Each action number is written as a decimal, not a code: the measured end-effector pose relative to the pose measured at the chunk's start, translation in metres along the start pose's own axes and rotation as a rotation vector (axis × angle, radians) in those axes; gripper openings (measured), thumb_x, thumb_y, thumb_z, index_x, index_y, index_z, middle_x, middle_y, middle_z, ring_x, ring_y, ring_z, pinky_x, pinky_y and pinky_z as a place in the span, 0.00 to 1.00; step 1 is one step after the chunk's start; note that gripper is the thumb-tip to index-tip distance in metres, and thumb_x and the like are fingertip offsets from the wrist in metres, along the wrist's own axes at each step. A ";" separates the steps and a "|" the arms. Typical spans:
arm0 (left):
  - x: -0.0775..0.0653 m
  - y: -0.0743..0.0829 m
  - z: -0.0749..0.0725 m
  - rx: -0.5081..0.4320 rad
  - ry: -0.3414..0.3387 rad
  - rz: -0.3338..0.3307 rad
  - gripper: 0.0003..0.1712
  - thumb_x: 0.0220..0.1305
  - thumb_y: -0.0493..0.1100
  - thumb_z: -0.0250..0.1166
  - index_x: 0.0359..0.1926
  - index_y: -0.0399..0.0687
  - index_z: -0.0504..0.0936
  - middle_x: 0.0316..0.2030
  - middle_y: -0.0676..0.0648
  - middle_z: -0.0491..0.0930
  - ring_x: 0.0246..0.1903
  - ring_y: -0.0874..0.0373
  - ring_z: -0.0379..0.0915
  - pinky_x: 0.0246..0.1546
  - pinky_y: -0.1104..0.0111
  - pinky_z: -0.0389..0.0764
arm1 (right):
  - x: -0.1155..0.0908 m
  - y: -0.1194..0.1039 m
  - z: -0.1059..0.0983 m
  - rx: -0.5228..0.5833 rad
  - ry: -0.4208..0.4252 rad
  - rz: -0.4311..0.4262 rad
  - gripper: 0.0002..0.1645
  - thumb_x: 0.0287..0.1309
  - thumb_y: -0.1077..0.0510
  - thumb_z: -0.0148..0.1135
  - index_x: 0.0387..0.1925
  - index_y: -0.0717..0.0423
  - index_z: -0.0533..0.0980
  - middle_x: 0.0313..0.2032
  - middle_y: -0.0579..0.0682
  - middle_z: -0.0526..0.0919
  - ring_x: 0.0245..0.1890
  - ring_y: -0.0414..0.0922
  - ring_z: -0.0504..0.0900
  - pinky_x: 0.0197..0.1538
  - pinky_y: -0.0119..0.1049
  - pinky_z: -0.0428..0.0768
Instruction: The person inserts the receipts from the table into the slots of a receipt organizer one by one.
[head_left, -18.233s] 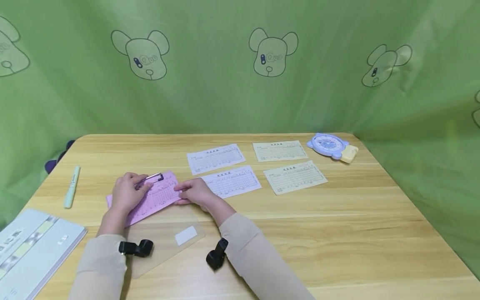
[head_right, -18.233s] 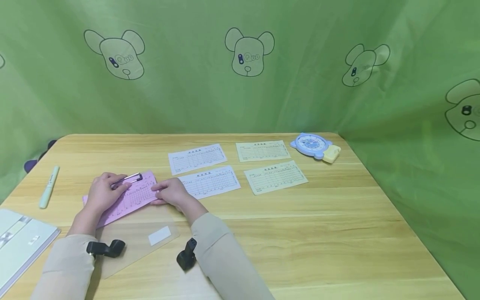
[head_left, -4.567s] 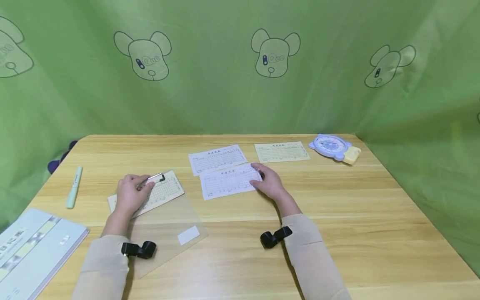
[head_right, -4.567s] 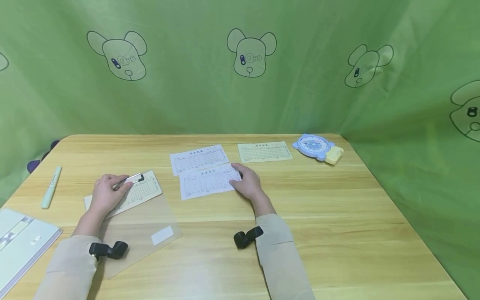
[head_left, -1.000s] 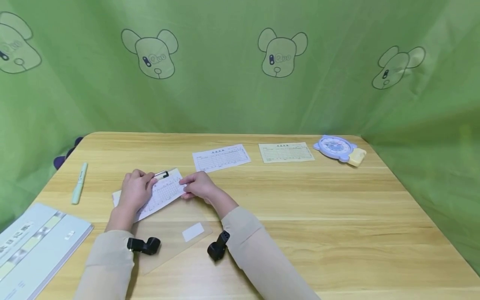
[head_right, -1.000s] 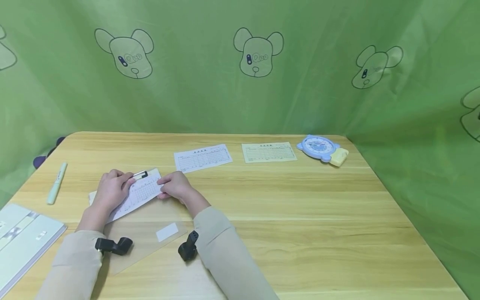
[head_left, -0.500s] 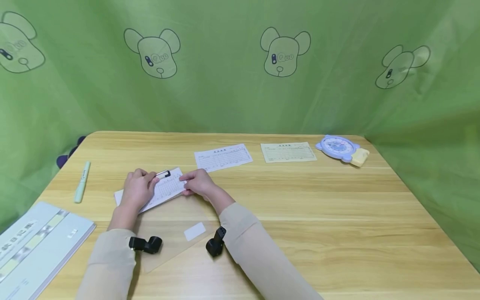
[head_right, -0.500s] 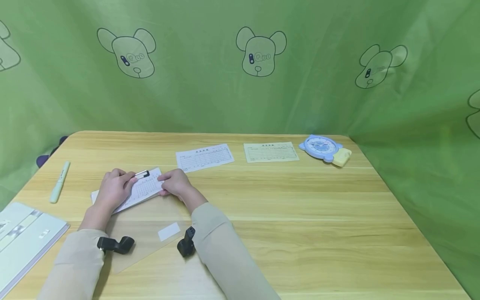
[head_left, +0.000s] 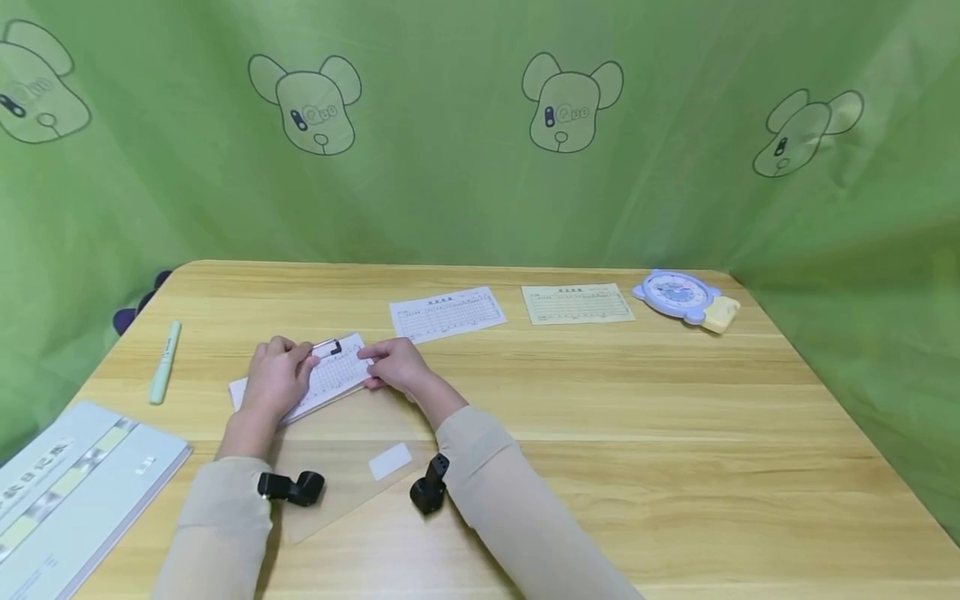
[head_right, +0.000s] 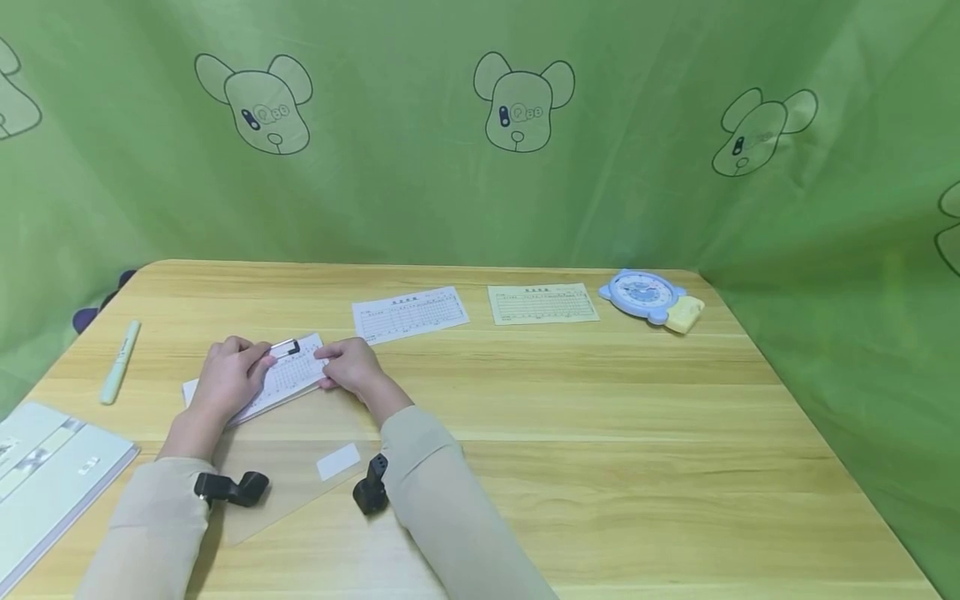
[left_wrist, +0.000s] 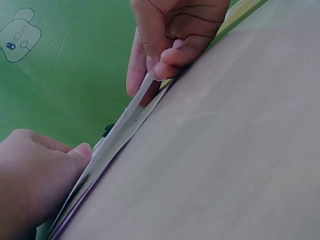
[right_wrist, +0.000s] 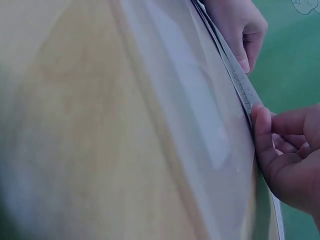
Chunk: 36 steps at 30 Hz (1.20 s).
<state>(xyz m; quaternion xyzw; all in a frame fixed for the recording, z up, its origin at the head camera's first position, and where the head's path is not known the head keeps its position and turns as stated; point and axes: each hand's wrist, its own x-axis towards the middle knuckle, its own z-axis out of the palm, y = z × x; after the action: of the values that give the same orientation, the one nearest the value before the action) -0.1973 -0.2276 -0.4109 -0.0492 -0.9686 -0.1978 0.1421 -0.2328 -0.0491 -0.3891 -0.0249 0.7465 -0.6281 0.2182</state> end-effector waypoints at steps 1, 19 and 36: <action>0.000 0.000 0.000 -0.004 0.004 0.001 0.19 0.61 0.42 0.52 0.49 0.33 0.72 0.38 0.34 0.66 0.39 0.42 0.58 0.41 0.54 0.59 | 0.000 0.000 0.000 0.000 -0.004 -0.005 0.18 0.45 0.78 0.51 0.40 0.67 0.75 0.27 0.55 0.71 0.15 0.41 0.74 0.24 0.30 0.76; -0.001 0.000 0.003 -0.099 0.065 -0.027 0.20 0.58 0.43 0.54 0.46 0.30 0.73 0.38 0.33 0.67 0.40 0.41 0.58 0.40 0.53 0.59 | -0.017 0.003 -0.041 -0.076 -0.094 -0.074 0.17 0.51 0.67 0.56 0.45 0.68 0.71 0.30 0.57 0.78 0.25 0.46 0.77 0.30 0.34 0.77; 0.000 -0.004 0.004 -0.219 0.066 -0.084 0.20 0.57 0.43 0.57 0.46 0.32 0.73 0.39 0.34 0.67 0.41 0.40 0.58 0.42 0.53 0.58 | 0.013 -0.014 -0.139 -0.238 0.195 -0.102 0.27 0.49 0.62 0.59 0.52 0.64 0.66 0.42 0.59 0.73 0.39 0.52 0.73 0.41 0.41 0.72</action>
<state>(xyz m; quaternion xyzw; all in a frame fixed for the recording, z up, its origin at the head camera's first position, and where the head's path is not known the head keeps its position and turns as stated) -0.1988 -0.2296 -0.4163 -0.0172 -0.9372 -0.3097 0.1593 -0.2971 0.0724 -0.3630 -0.0272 0.8312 -0.5447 0.1080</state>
